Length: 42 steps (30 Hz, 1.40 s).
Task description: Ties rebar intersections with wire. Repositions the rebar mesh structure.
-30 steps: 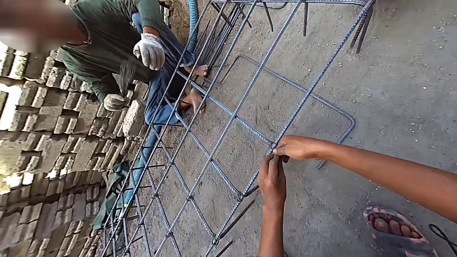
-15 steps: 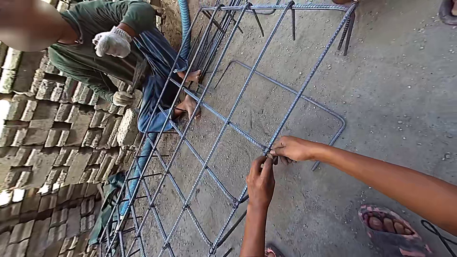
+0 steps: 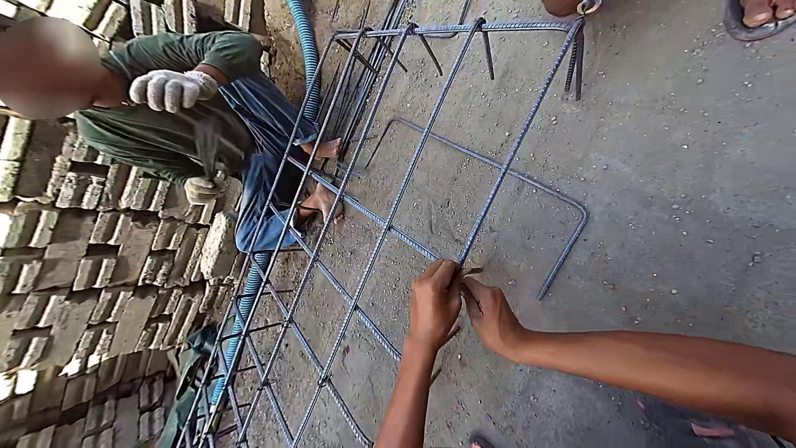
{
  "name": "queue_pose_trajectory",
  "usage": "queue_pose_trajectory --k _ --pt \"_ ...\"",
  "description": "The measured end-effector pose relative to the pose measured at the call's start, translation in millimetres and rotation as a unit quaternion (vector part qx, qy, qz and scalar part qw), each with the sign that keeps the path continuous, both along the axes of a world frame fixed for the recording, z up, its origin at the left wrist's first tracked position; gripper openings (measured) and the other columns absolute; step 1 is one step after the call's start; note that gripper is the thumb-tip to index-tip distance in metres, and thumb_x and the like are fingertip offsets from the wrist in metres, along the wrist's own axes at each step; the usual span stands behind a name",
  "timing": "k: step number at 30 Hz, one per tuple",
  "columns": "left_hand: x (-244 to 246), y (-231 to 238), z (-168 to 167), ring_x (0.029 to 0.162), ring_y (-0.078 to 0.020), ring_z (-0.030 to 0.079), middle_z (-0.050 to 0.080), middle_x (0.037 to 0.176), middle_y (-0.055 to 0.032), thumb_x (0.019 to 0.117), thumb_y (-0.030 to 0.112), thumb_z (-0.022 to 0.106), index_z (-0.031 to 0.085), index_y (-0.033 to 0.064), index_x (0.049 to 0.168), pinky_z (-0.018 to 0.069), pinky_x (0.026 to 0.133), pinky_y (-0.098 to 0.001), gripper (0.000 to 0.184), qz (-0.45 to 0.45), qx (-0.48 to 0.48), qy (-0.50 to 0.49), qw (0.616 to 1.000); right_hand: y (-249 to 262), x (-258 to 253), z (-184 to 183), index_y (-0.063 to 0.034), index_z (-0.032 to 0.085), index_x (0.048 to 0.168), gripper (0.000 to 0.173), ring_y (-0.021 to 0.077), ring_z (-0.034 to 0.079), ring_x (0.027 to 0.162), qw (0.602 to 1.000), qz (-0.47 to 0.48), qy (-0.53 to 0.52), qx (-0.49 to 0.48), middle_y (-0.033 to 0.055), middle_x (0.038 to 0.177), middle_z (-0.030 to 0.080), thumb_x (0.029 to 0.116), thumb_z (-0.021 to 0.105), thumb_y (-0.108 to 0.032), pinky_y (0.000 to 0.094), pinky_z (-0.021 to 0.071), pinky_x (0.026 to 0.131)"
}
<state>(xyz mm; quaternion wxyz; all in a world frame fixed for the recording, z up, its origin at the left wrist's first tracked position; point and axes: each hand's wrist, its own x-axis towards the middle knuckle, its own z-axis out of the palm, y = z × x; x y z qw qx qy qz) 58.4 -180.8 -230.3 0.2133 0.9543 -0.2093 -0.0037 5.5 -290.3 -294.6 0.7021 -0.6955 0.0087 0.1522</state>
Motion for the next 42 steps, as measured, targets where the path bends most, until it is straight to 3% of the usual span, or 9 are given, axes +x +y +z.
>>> queue_pose_trajectory --k 8,13,18,23,28,30,34,38,42 --pt "68 -27 34 0.094 -0.0348 0.069 0.070 0.094 -0.0161 0.0997 0.010 0.060 0.071 0.0013 0.098 0.0530 0.079 -0.0531 0.014 -0.307 0.298 0.268 0.863 -2 11 40 -0.0004 0.064 0.107 0.030 0.0073 0.051 0.056 0.975 0.036 0.207 0.073 -0.0012 0.067 0.056 0.1105 0.036 -0.012 0.0266 0.0454 0.060" --pt "65 15 49 0.090 -0.0264 0.071 0.072 0.096 -0.0102 0.1007 0.030 0.066 0.074 0.0082 0.116 0.0586 0.078 -0.0469 0.028 -0.186 0.183 0.090 0.961 -44 13 31 -0.0015 0.066 0.127 0.038 0.0286 0.071 0.083 0.960 0.182 -0.043 -0.207 0.0143 0.101 0.073 0.1087 0.039 -0.021 0.0485 0.0576 0.075" --pt "51 73 41 0.111 -0.0308 0.067 0.067 0.122 -0.0160 0.1033 0.022 0.060 0.065 0.0046 0.130 0.0547 0.096 -0.0506 0.032 -0.009 0.084 0.036 0.996 -50 32 3 -0.0037 0.067 0.118 0.030 0.0395 0.069 0.095 0.772 0.047 -0.460 -0.437 0.0229 0.110 0.067 0.0971 0.067 -0.025 0.0481 0.0582 0.072" --pt "22 97 42 0.135 -0.0349 0.054 0.054 0.146 -0.0204 0.1039 0.023 0.058 0.050 0.0035 0.149 0.0441 0.111 -0.0526 0.050 -0.055 0.129 0.135 0.981 -30 45 16 0.0027 0.066 0.095 0.025 0.0310 0.069 0.080 0.654 0.164 -0.560 -0.481 0.0165 0.085 0.065 0.1033 0.054 -0.018 0.0376 0.0548 0.060" --pt "-33 134 66 0.130 -0.0371 0.058 0.058 0.140 -0.0209 0.1060 0.028 0.054 0.051 0.0060 0.148 0.0469 0.107 -0.0532 0.047 -0.034 0.131 0.194 0.972 -25 43 32 0.0048 0.070 0.097 0.029 0.0324 0.073 0.083 0.859 0.205 -0.288 -0.371 0.0187 0.088 0.070 0.1040 0.056 -0.020 0.0465 0.0598 0.070" --pt "-55 146 62 0.128 -0.0404 0.059 0.059 0.139 -0.0236 0.1051 0.026 0.055 0.053 0.0034 0.146 0.0473 0.106 -0.0549 0.047 0.009 0.102 0.191 0.976 -18 46 38 0.0017 0.070 0.097 0.029 0.0097 0.066 0.067 0.972 0.143 0.023 -0.187 0.0046 0.080 0.070 0.1074 0.053 -0.019 0.0255 0.0543 0.064" --pt "-81 153 35 0.120 -0.0425 0.064 0.065 0.130 -0.0240 0.1030 0.024 0.056 0.060 -0.0008 0.138 0.0493 0.102 -0.0565 0.043 0.042 0.067 0.125 0.989 -12 43 41 -0.0016 0.063 0.098 0.029 0.0085 0.064 0.054 0.924 -0.012 0.361 0.127 0.0046 0.073 0.070 0.1099 0.048 -0.023 0.0202 0.0513 0.050" --pt "-89 164 18 0.121 -0.0379 0.064 0.069 0.123 -0.0197 0.1052 0.031 0.052 0.064 0.0006 0.132 0.0390 0.112 -0.0583 0.042 0.004 0.059 0.130 0.990 -37 30 27 0.0008 0.065 0.117 0.036 0.0135 0.071 0.074 0.983 0.056 0.023 -0.173 0.0075 0.094 0.071 0.1082 0.051 -0.031 0.0308 0.0603 0.067" --pt "-93 173 -1 0.120 -0.0326 0.063 0.073 0.116 -0.0109 0.1065 0.037 0.043 0.070 0.0079 0.125 0.0325 0.113 -0.0591 0.044 0.002 0.006 0.110 0.994 -46 35 20 0.0015 0.069 0.115 0.068 0.0408 0.069 0.099 0.778 0.068 -0.418 -0.465 0.0242 0.111 0.069 0.0963 0.055 -0.062 0.0531 0.0571 0.078"
